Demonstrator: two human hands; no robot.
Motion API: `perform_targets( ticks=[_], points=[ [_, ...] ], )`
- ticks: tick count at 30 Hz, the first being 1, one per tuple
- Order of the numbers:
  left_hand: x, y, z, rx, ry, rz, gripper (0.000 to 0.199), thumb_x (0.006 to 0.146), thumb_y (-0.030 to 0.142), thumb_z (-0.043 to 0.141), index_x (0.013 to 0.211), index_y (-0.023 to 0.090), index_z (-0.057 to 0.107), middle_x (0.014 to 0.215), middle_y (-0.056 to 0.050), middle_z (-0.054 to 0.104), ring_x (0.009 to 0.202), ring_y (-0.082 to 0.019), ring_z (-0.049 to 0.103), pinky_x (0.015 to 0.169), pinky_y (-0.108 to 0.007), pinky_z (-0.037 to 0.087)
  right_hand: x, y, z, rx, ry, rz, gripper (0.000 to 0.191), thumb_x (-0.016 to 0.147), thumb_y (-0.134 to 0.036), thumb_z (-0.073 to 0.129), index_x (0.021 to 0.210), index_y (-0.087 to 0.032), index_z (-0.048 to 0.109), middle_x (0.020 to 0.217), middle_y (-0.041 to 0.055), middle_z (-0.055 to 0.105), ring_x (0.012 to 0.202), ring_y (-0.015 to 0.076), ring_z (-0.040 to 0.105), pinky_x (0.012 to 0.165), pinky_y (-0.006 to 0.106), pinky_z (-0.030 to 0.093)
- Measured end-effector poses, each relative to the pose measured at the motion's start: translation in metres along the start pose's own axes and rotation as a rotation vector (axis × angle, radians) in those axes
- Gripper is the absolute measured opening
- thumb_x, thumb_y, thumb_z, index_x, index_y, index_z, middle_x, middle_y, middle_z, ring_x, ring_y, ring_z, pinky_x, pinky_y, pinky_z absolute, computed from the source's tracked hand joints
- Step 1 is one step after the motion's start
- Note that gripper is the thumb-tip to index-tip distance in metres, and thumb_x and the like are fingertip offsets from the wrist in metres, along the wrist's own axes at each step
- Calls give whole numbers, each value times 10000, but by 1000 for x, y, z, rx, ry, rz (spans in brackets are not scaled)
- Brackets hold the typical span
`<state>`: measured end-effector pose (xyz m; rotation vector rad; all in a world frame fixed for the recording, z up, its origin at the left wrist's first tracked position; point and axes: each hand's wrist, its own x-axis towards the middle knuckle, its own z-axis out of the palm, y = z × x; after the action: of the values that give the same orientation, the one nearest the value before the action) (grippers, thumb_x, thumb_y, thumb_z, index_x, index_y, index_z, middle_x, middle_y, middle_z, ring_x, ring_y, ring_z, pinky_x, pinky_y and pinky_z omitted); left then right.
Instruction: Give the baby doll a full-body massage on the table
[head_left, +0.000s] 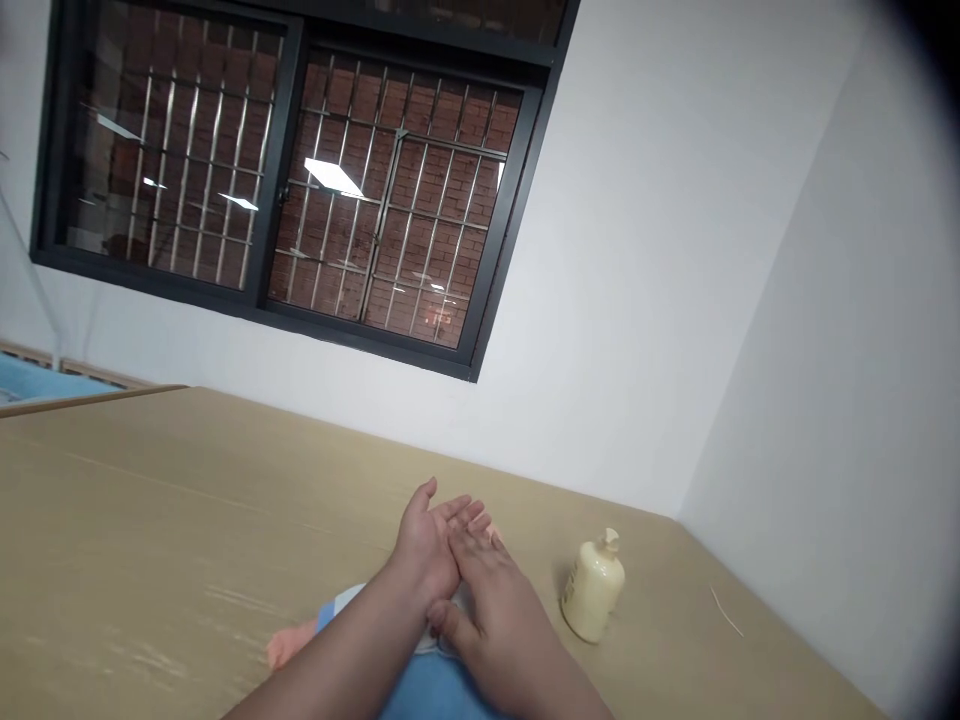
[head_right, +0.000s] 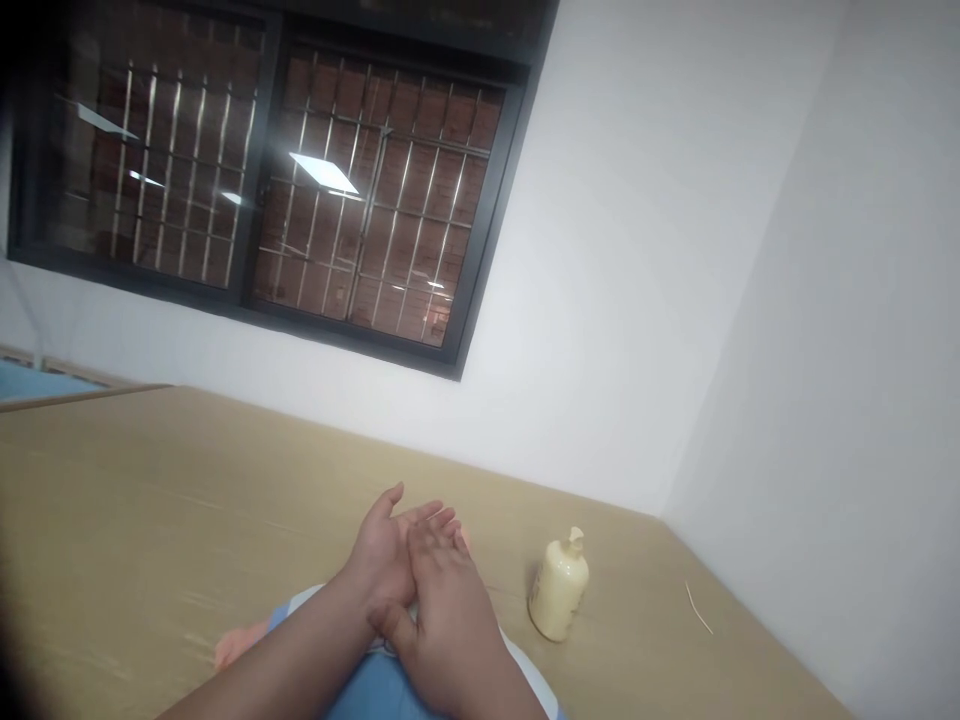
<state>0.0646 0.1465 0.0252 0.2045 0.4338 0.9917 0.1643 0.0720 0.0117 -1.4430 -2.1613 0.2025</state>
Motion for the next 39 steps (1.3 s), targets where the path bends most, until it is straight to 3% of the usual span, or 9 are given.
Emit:
perform_targets(
  ticks=[4, 7, 10, 16, 20, 25, 32, 39],
  points=[
    [5, 25, -8, 40, -4, 73, 545, 935, 527, 501, 1189, 52, 576, 1026, -216, 692, 860, -293, 730, 801, -420, 592, 0, -7, -2, 20, 15, -44, 790, 899, -549, 627, 1548, -167, 389, 1600, 133, 363, 1501, 338, 335, 1261, 544, 223],
    [9, 35, -12, 25, -21, 110, 535, 937, 522, 511, 1179, 52, 597, 1075, -218, 700, 944, -291, 733, 843, -384, 588, -2, -15, -2, 61, 22, -127, 796, 899, -515, 652, 1562, -188, 358, 1600, 130, 373, 1486, 319, 371, 1245, 517, 273],
    [7, 31, -10, 19, -16, 105, 554, 940, 525, 499, 1192, 44, 605, 1097, -219, 707, 969, -302, 732, 866, -396, 585, -5, -14, 5, 85, 40, -186, 818, 904, -565, 626, 1565, -172, 349, 1609, 145, 351, 1493, 330, 351, 1233, 527, 292],
    [-2, 0, -3, -12, -44, 34, 601, 897, 553, 565, 1197, 35, 615, 1163, -242, 698, 1034, -332, 716, 912, -413, 575, -6, -3, 12, 69, 64, -180, 889, 915, -619, 563, 1577, -92, 291, 1627, 188, 282, 1524, 344, 268, 1242, 549, 260],
    [-4, -12, 1, -26, -13, -22, 569, 868, 570, 597, 1121, 61, 622, 1034, -211, 714, 895, -304, 729, 855, -417, 588, -5, -3, 3, -15, 50, -104, 819, 951, -578, 526, 1578, -104, 295, 1638, 165, 265, 1534, 341, 240, 1259, 557, 218],
    [-4, 4, 2, 37, 0, 10, 569, 929, 556, 500, 1151, 39, 587, 910, -190, 697, 745, -294, 709, 791, -465, 592, -2, -5, -4, -98, 7, -44, 823, 948, -595, 529, 1571, -105, 308, 1631, 147, 282, 1536, 341, 238, 1267, 569, 186],
    [0, 41, -6, 99, -17, 79, 644, 991, 540, 410, 1276, -14, 574, 1110, -231, 702, 966, -307, 729, 815, -379, 594, -5, -14, 3, 7, 27, -146, 803, 924, -613, 557, 1551, -144, 377, 1602, 158, 356, 1500, 333, 336, 1247, 543, 257],
    [-1, 22, -5, 75, -39, 25, 663, 972, 560, 438, 1277, -11, 582, 1170, -258, 693, 982, -319, 727, 837, -390, 593, -8, -7, 16, 95, 61, -212, 852, 924, -641, 523, 1553, -92, 354, 1612, 197, 322, 1505, 327, 325, 1236, 519, 288]
  ],
)
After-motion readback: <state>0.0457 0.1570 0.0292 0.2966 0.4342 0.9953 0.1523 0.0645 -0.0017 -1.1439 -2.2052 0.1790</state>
